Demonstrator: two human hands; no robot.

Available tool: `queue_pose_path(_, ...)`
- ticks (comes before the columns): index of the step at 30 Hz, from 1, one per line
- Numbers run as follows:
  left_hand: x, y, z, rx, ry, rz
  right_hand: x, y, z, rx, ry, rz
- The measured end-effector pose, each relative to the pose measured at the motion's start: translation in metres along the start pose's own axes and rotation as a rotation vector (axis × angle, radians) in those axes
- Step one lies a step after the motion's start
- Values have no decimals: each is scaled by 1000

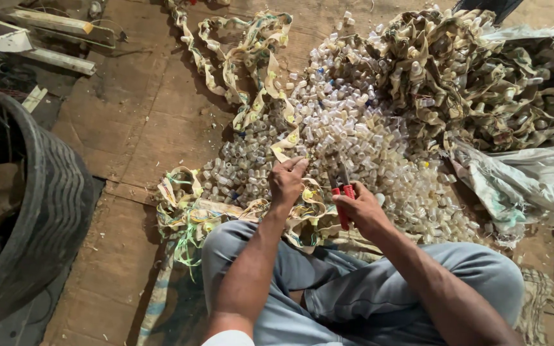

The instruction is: The person sits on the floor and uses pliers to cut small plastic caps off a long, braided strip of plastic material. The cut caps fall onto a large pile on the floor.

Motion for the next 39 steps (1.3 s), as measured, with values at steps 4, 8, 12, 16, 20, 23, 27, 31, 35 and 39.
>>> queue_pose_path(4,10,3,20,-160,-150,84,-6,13,-22,24,131,-15)
queue_pose_path(8,10,3,22,-196,-151,94,-10,21,-36,109,30,-46)
queue_pose_path(12,12,5,36,-362,-183,106,-1,9,-27,95,-149,-69)
queue_pose_path(16,15,9,48,-492,-179,130,6,-1,-34,368,-33,-205)
queue_pose_path(20,19,24,66,-739,-263,189,6,-12,-2,340,142,-220)
queue_pose_path(23,17,38,78,-928,-371,234,6,-12,8,399,360,-204)
queue_pose_path(27,14,38,80,-921,-393,239,2,-21,24,213,45,-296)
queue_pose_path(31,18,28,70,-750,-235,217,6,-25,41,34,-20,-255)
queue_pose_path(35,19,12,46,-450,-41,165,1,-23,31,160,64,-281)
queue_pose_path(39,16,12,46,-453,-21,112,-4,-15,12,377,308,-252)
Point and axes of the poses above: each hand's wrist, its own y-axis away from the middle knuckle, its own x-axis out of the back of the hand, z = x × y, the point moved 10 cm from there along -y, towards the middle knuckle, and after that the axes turned 1 degree about -z, right-handed, at the moved point
